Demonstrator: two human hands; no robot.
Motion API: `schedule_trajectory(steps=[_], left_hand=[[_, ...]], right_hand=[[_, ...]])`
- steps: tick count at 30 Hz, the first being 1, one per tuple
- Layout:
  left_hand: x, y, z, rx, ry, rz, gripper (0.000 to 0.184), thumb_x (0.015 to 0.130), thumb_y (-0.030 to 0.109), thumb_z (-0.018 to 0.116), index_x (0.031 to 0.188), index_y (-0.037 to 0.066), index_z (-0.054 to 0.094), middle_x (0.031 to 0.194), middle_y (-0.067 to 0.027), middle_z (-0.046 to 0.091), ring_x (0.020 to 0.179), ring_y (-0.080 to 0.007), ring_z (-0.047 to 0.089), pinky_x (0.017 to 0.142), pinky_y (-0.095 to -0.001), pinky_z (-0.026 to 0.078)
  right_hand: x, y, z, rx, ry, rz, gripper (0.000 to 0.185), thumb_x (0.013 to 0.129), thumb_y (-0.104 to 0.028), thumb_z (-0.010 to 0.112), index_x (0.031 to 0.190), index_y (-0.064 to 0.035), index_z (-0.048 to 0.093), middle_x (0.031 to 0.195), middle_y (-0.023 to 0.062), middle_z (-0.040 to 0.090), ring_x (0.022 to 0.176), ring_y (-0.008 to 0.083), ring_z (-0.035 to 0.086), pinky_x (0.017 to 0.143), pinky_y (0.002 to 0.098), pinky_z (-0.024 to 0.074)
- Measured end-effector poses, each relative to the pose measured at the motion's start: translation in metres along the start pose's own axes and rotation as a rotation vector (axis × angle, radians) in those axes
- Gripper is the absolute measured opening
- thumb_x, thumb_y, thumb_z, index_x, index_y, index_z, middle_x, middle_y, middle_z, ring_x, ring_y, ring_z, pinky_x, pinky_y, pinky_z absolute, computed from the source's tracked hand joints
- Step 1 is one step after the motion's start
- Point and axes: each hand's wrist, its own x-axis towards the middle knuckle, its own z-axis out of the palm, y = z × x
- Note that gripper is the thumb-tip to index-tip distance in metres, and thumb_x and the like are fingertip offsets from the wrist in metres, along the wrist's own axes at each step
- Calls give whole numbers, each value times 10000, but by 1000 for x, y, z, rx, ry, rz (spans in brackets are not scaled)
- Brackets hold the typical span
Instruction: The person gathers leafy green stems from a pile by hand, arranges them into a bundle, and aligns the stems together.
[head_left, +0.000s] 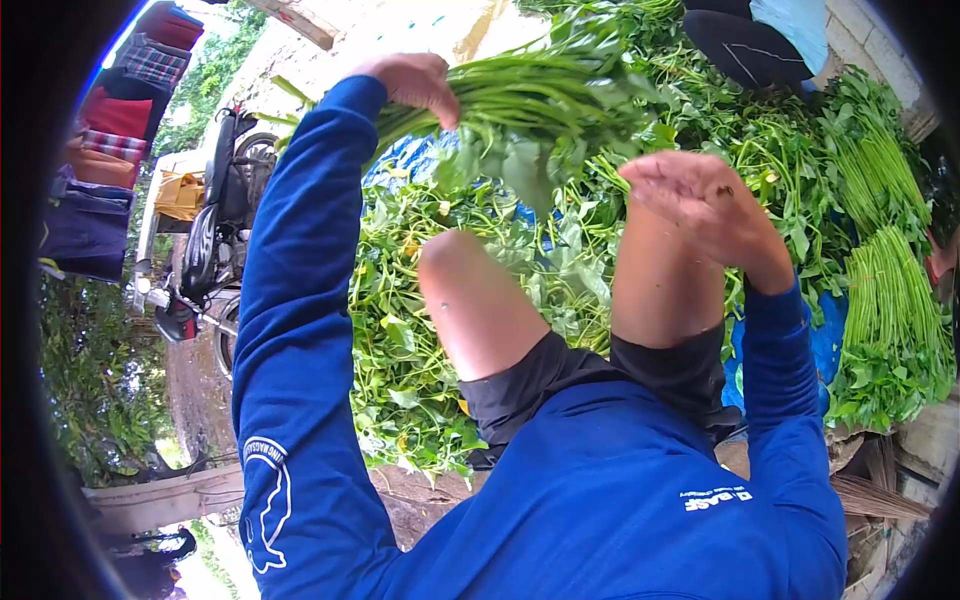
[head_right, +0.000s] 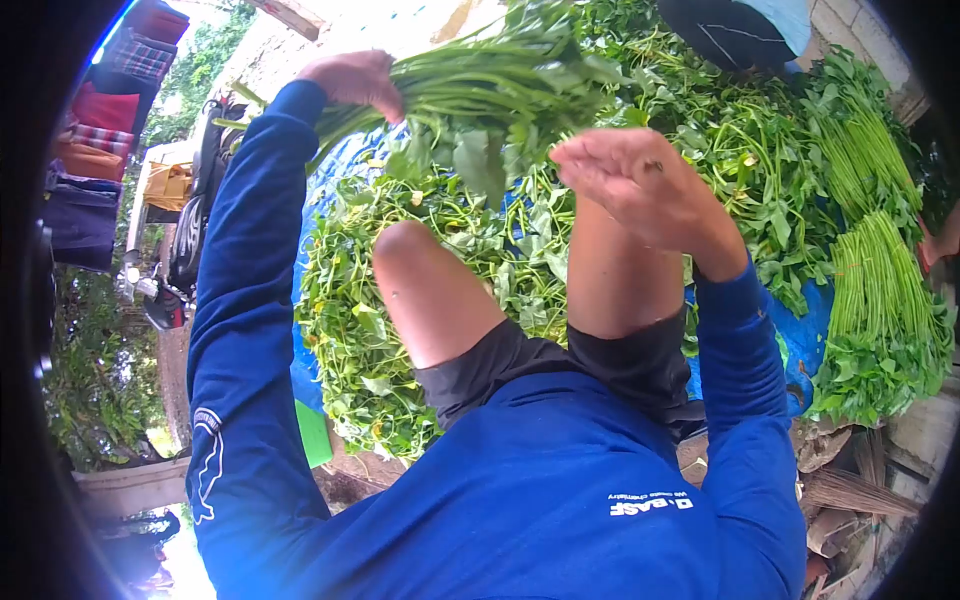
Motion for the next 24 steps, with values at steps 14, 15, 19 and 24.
schedule_trajectory(steps=[14,15,19,24], left_hand=[[16,14,-49,-180,218,175,501,842,505,848,1058,53,862,911,-146,791,804,-190,698,746,-410,541],[16,12,-49,-222,225,150,494,840,498,847,1037,45,861,872,-117,773,796,-180,687,735,-407,531],[24,-7,-43,-310,288,150,495,835,476,844,1004,11,847,815,-61,741,766,-163,664,699,-386,508],[9,-20,-30,-529,234,117,463,815,435,871,1017,19,838,857,-69,742,781,-172,677,714,-369,522]], right_hand=[[132,24,274,124,200,-20,265,1094,-222,566,1048,12,682,1004,216,708,856,423,731,847,529,587],[118,23,286,62,13,-80,260,1086,-224,576,1070,17,672,989,230,706,874,442,728,856,551,583],[79,-4,255,-16,-291,-83,255,1028,-201,644,1178,5,642,889,214,711,829,435,733,802,536,588],[130,0,205,-81,670,-291,342,1017,-172,686,1279,36,620,1284,301,655,1199,455,663,985,485,556]])
